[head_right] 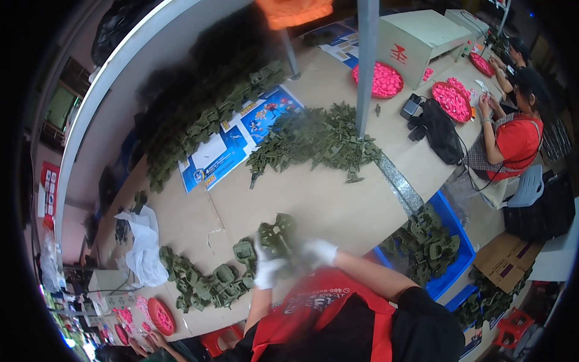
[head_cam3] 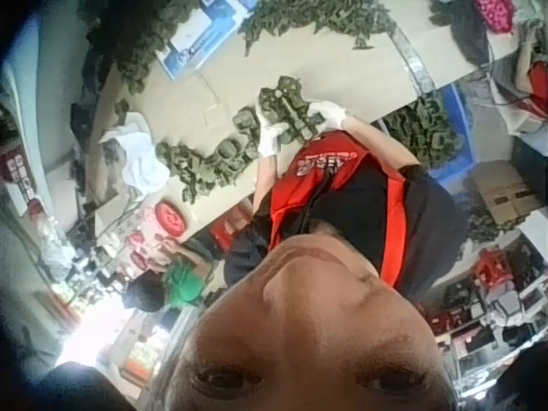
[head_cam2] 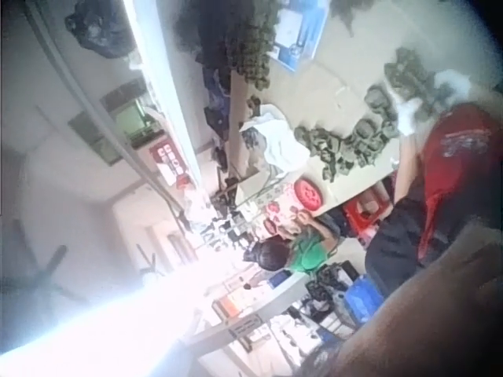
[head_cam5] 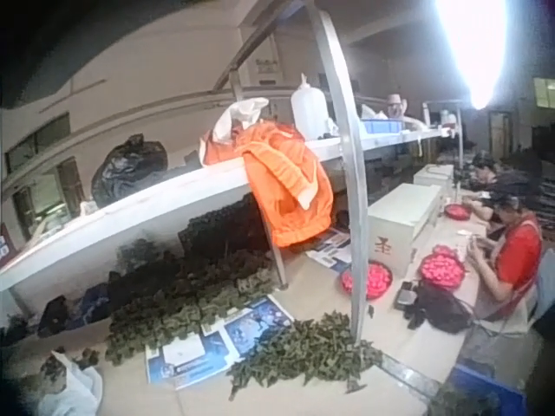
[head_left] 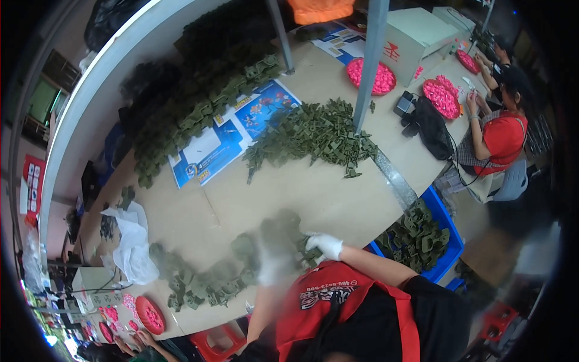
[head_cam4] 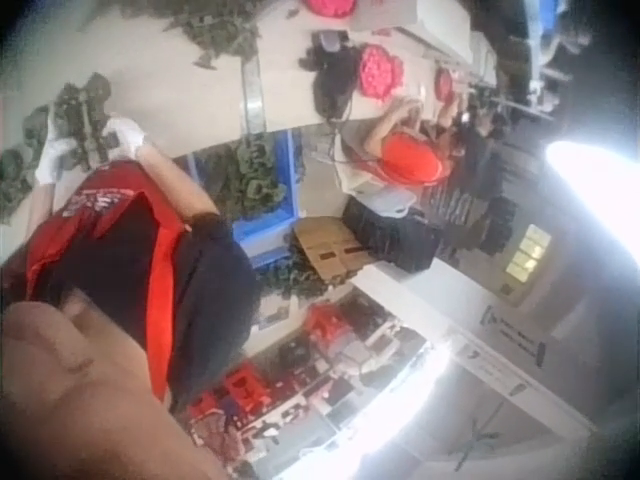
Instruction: The person assembles green plastic toy parts by hand at a factory workbench, fitting the components together.
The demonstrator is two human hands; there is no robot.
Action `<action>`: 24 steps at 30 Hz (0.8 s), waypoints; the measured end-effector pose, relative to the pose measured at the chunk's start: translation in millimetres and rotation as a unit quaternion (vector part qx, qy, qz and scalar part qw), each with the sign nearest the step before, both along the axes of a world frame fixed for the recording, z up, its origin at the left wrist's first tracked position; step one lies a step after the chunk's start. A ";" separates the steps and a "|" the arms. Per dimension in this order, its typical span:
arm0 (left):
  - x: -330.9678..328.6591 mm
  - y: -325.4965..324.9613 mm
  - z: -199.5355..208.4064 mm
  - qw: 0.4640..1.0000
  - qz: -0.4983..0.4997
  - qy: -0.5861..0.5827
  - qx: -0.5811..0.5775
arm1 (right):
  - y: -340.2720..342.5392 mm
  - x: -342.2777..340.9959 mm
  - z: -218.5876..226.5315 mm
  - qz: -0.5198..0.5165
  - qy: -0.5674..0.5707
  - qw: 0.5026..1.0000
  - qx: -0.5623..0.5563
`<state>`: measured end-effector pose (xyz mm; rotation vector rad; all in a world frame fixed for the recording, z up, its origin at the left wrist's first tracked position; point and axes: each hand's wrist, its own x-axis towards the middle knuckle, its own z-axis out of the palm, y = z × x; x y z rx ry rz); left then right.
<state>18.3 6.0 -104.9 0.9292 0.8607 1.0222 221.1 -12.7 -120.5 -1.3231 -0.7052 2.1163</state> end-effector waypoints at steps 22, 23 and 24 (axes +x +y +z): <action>27.3 46.4 55.5 0.934 0.019 -0.159 -0.318 | 87.5 177.7 -28.4 -0.043 -0.628 0.741 0.234; 32.4 43.7 60.4 0.942 0.066 -0.122 -0.306 | 88.6 170.7 -19.1 -0.058 -0.589 0.771 0.237; 38.8 41.3 68.1 0.943 0.062 -0.133 -0.299 | 88.6 163.1 -7.8 -0.072 -0.548 0.799 0.237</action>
